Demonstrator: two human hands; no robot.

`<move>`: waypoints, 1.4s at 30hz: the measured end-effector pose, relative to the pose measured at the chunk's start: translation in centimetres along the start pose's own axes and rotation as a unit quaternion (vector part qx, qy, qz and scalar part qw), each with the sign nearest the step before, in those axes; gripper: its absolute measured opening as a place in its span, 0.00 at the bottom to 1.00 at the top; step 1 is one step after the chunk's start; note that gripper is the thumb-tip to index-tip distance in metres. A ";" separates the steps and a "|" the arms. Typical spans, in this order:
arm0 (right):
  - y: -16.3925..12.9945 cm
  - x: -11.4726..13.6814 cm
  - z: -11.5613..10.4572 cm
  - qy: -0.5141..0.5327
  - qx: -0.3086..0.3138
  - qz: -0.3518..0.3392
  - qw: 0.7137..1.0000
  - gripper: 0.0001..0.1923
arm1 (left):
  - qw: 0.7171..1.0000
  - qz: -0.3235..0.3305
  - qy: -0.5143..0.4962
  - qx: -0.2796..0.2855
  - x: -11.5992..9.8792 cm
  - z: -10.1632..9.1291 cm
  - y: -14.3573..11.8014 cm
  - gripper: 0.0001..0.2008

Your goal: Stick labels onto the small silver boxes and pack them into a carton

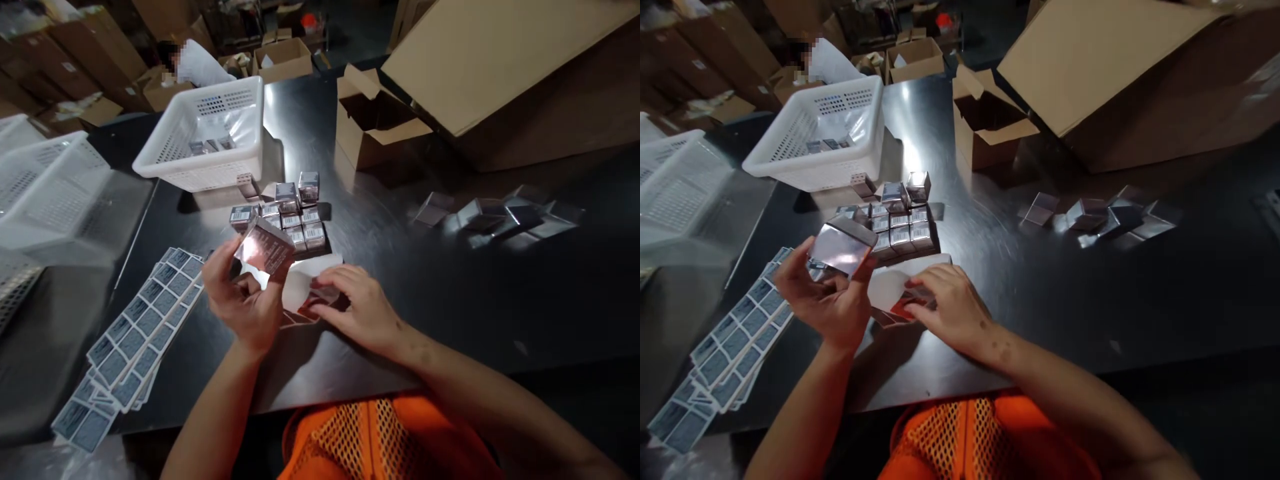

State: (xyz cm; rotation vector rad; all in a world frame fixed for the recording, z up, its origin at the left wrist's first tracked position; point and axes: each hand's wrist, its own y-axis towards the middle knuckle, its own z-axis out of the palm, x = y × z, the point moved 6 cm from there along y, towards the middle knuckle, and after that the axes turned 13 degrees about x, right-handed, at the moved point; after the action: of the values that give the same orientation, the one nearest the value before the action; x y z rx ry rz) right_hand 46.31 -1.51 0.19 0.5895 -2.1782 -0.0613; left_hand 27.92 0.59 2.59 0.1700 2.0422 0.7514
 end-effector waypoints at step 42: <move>-1.6 -3.3 -5.3 0.505 -0.016 0.148 0.850 0.35 | 0.858 -0.064 -0.252 0.442 0.3 7.3 -3.1 0.22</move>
State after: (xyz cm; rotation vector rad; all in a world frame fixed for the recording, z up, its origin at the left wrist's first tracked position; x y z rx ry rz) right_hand 52.67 -0.70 0.70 0.1657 -1.1969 0.3159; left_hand 34.19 1.43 -2.27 0.6687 1.7089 -0.3531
